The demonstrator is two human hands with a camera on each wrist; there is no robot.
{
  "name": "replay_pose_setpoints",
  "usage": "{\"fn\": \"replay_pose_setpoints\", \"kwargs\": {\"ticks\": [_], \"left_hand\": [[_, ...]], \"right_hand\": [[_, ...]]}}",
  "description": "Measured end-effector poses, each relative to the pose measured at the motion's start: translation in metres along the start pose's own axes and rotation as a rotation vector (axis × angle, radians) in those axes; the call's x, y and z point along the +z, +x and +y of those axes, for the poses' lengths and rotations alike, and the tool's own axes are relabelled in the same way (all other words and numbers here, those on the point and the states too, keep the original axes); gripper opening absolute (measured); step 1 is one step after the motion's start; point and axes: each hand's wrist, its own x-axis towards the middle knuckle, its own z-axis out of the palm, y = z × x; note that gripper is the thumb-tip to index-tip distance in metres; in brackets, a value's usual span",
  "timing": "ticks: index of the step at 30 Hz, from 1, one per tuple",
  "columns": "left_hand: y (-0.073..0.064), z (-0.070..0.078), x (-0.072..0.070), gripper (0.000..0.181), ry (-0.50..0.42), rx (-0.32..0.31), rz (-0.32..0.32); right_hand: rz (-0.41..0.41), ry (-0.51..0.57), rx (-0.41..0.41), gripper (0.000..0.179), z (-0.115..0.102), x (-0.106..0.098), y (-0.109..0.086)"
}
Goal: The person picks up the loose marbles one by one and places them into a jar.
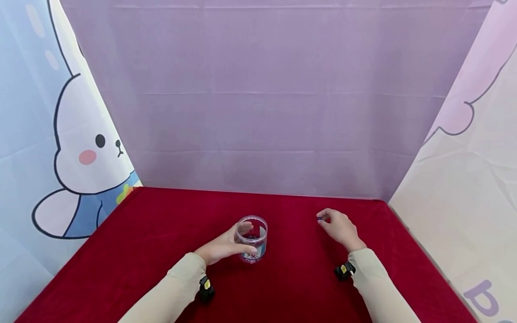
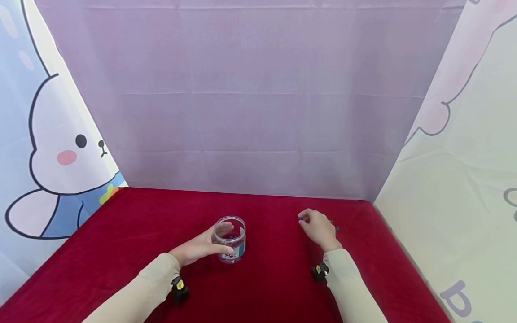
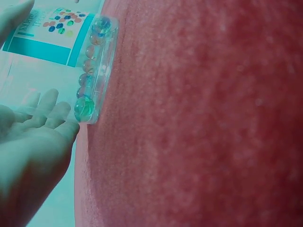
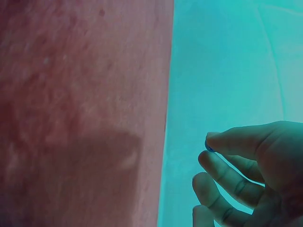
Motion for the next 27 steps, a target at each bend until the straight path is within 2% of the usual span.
{"fn": "replay_pose_setpoints", "kwargs": {"ticks": [16,27], "left_hand": [[0.000,0.000,0.000,0.089,0.001,-0.003,0.001],[0.001,-0.001,-0.001,0.089,-0.003,-0.002,-0.003]], "right_hand": [[0.026,0.021,-0.094,0.019,-0.041,0.002,-0.009],[0.052,-0.002,-0.166,0.019,-0.061,0.005,-0.016]]}}
